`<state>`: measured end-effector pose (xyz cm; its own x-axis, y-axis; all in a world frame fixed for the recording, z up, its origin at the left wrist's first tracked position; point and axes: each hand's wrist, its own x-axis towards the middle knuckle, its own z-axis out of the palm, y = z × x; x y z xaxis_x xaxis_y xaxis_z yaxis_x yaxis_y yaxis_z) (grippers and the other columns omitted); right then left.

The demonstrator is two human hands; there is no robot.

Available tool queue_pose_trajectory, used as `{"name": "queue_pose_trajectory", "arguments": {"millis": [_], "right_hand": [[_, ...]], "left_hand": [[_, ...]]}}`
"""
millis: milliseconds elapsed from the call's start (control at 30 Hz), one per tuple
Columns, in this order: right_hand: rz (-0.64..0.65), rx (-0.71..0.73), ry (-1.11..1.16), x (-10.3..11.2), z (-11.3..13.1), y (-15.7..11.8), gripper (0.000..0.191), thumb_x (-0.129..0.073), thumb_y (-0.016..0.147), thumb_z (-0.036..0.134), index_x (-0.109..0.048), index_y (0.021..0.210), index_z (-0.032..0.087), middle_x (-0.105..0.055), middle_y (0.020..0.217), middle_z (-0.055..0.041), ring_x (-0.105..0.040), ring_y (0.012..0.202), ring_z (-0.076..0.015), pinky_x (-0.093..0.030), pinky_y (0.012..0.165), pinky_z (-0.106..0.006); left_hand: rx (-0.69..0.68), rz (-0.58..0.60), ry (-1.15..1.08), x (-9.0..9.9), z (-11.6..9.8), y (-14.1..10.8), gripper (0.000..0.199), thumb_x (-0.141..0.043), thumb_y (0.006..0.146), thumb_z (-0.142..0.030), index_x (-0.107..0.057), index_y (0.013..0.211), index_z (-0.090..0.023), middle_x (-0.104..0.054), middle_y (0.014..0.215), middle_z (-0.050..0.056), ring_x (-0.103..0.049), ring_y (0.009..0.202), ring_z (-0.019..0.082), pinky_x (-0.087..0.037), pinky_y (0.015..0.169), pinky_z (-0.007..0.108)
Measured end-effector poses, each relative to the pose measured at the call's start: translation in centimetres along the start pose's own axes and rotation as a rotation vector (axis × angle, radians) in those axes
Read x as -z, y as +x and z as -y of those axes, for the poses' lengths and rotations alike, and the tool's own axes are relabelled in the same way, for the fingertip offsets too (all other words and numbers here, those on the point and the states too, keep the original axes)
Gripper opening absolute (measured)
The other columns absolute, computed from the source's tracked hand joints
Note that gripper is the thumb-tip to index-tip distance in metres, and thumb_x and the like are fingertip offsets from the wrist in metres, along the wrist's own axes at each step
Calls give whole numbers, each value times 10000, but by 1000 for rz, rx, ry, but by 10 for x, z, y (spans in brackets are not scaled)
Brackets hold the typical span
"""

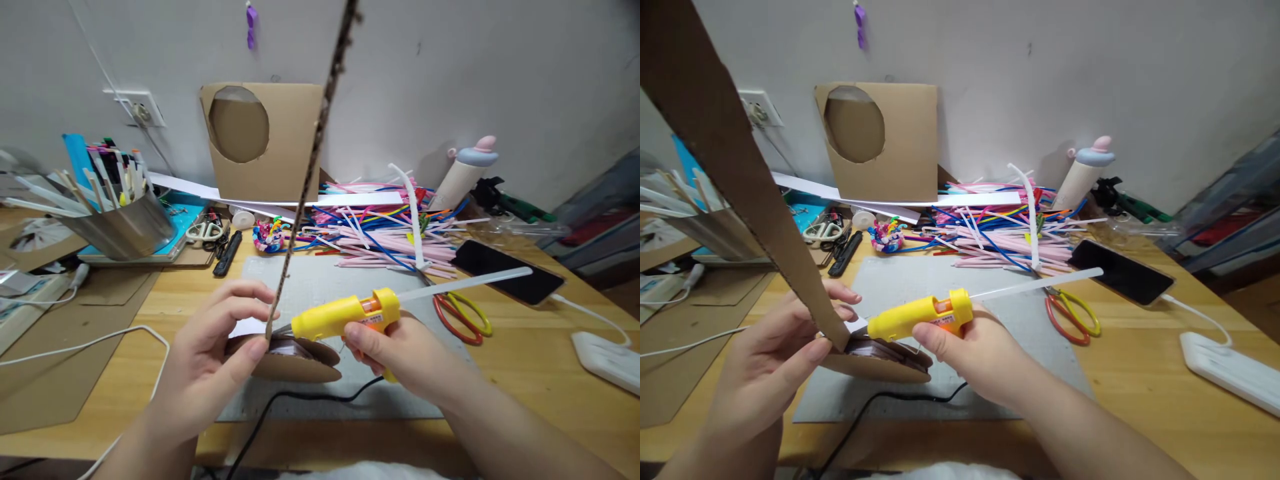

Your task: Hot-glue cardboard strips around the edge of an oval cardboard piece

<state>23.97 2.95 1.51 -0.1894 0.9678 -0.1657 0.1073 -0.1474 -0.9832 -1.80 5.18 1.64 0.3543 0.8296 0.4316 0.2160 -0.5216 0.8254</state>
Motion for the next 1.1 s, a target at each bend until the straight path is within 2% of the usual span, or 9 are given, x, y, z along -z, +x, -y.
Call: {"name": "queue_pose_trajectory", "arguments": {"millis": [267, 433, 700, 867, 1100], "right_hand": [[-16, -7, 7, 0, -4, -2, 472, -755, 800, 625, -627, 605, 214, -533, 540, 33, -428, 472, -112, -330, 437, -244], [-13, -19, 3, 2, -7, -3, 555, -729, 792, 692, -568, 569, 211, -502, 518, 36, -419, 471, -111, -335, 454, -254], [-38, -28, 8, 5, -13, -8, 564, -729, 774, 714, -550, 555, 226, -479, 505, 43, -393, 466, -115, -314, 450, -258], [-45, -56, 15, 8, -15, -12, 579, -732, 768, 724, -541, 549, 224, -475, 500, 37, -390, 476, -123, -306, 459, -264], [-67, -85, 4, 10, -16, -14, 590, -721, 759, 750, -550, 578, 215, -484, 534, 33, -407, 503, -125, -328, 481, -267]], "left_hand": [[8, -5, -30, -1, 0, 0, 119, -635, 961, -323, -713, 1051, -310, -633, 1178, 53, -623, 1137, 226, -609, 804, 255], [13, -8, -39, -1, 1, 0, 114, -640, 957, -328, -711, 1042, -301, -631, 1177, 58, -636, 1125, 229, -612, 769, 248], [6, -9, -30, 0, 0, -1, 114, -624, 965, -318, -701, 1049, -304, -623, 1179, 58, -622, 1136, 222, -605, 767, 236], [-3, -16, -4, 1, 1, -1, 112, -624, 964, -314, -707, 1037, -292, -639, 1176, 68, -610, 1149, 235, -591, 859, 282], [3, -6, -4, -1, 0, -1, 114, -611, 977, -333, -687, 1061, -318, -626, 1188, 52, -598, 1167, 216, -598, 812, 239]]}}
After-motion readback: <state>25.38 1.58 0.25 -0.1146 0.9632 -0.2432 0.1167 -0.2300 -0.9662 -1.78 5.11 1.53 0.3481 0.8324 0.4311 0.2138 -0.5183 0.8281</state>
